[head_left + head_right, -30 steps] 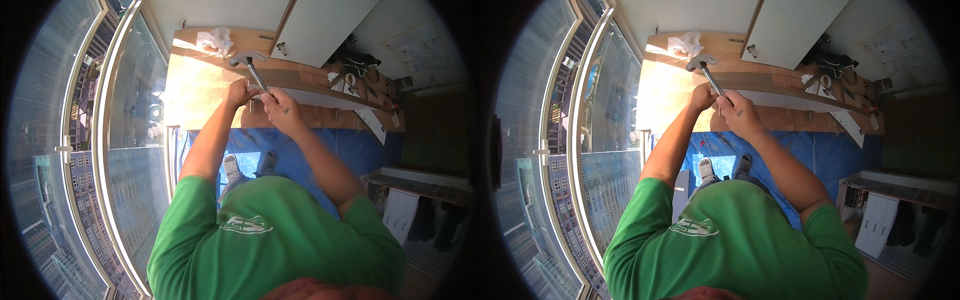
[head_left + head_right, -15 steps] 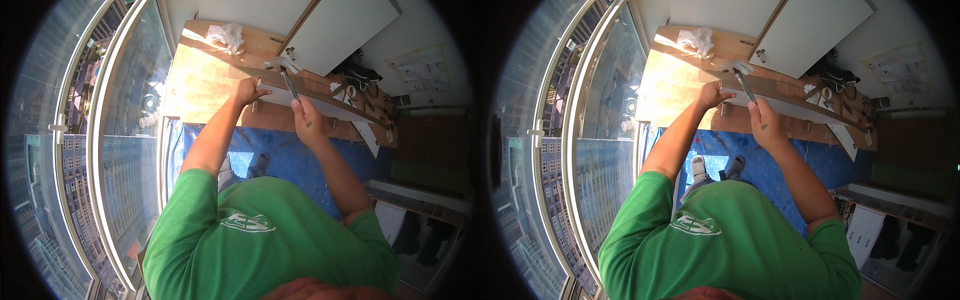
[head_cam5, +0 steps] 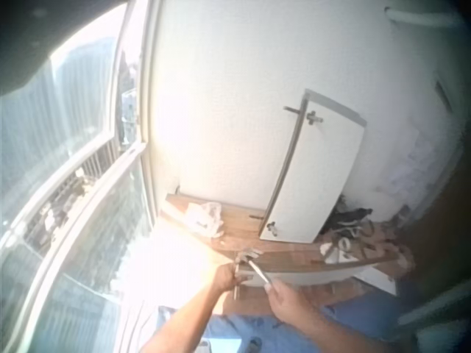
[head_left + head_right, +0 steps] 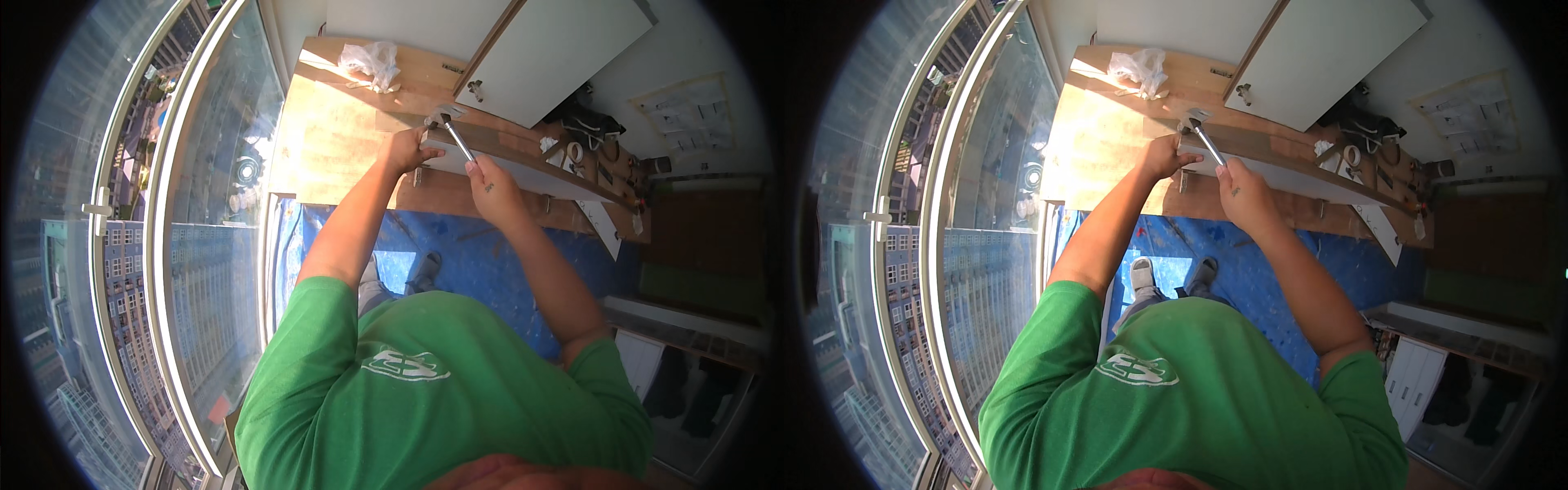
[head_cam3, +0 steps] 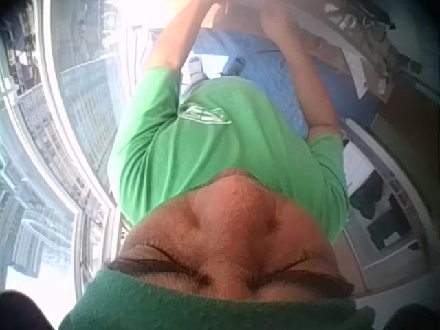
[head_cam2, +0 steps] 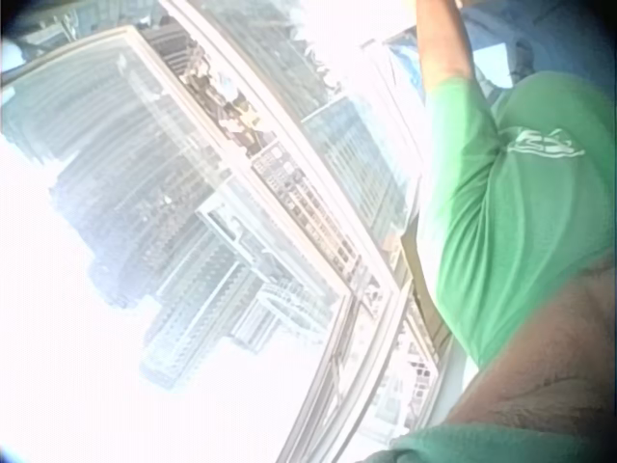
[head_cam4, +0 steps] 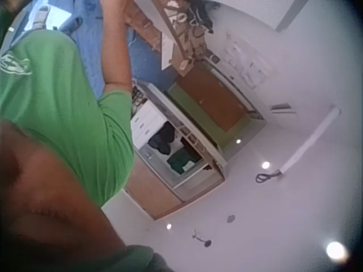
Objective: The person assembles a cabinet by hammering wooden pieces together, then uses a utility knife to score and separate a white panel. They attach metal hinges to the panel and align it with the wooden frame.
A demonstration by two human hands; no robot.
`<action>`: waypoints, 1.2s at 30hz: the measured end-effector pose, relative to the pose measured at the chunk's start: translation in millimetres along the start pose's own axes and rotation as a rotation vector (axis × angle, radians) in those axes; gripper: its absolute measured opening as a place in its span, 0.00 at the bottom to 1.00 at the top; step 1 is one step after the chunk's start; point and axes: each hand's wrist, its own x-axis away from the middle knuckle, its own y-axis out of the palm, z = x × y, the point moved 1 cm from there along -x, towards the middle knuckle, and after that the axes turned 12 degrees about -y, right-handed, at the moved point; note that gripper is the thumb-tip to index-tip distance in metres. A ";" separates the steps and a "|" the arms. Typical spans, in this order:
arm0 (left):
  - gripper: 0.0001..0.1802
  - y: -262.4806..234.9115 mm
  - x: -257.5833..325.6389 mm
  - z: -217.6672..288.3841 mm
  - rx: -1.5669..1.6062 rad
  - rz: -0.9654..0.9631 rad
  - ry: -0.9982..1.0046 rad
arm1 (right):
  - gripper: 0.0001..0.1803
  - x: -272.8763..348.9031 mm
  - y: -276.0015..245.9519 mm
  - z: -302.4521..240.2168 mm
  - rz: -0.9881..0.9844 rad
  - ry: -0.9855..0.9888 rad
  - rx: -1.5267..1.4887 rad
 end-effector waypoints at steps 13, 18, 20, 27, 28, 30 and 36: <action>0.25 -7.7 2.3 4.8 0.057 0.009 0.051 | 0.16 -0.2 -13.7 -15.4 -0.046 0.071 -0.010; 0.27 -8.6 2.9 8.7 0.059 -0.024 0.007 | 0.16 -3.4 -18.5 -14.4 0.008 0.016 -0.050; 0.28 -10.8 3.1 9.3 0.041 -0.020 0.002 | 0.16 2.8 -17.2 -23.3 0.030 0.035 -0.072; 0.30 -8.7 0.3 6.1 -0.011 -0.021 -0.005 | 0.15 11.2 -14.8 -16.9 0.007 0.036 -0.061; 0.30 -8.0 -2.4 6.3 -0.035 -0.014 -0.010 | 0.15 13.5 -9.6 -11.6 0.019 0.007 -0.053; 0.30 -6.5 -1.0 8.2 0.005 0.006 0.011 | 0.15 18.3 -0.5 0.8 0.017 -0.011 -0.052; 0.26 -0.6 6.7 -1.0 0.062 0.029 0.092 | 0.18 10.7 2.0 8.5 0.010 0.249 -0.575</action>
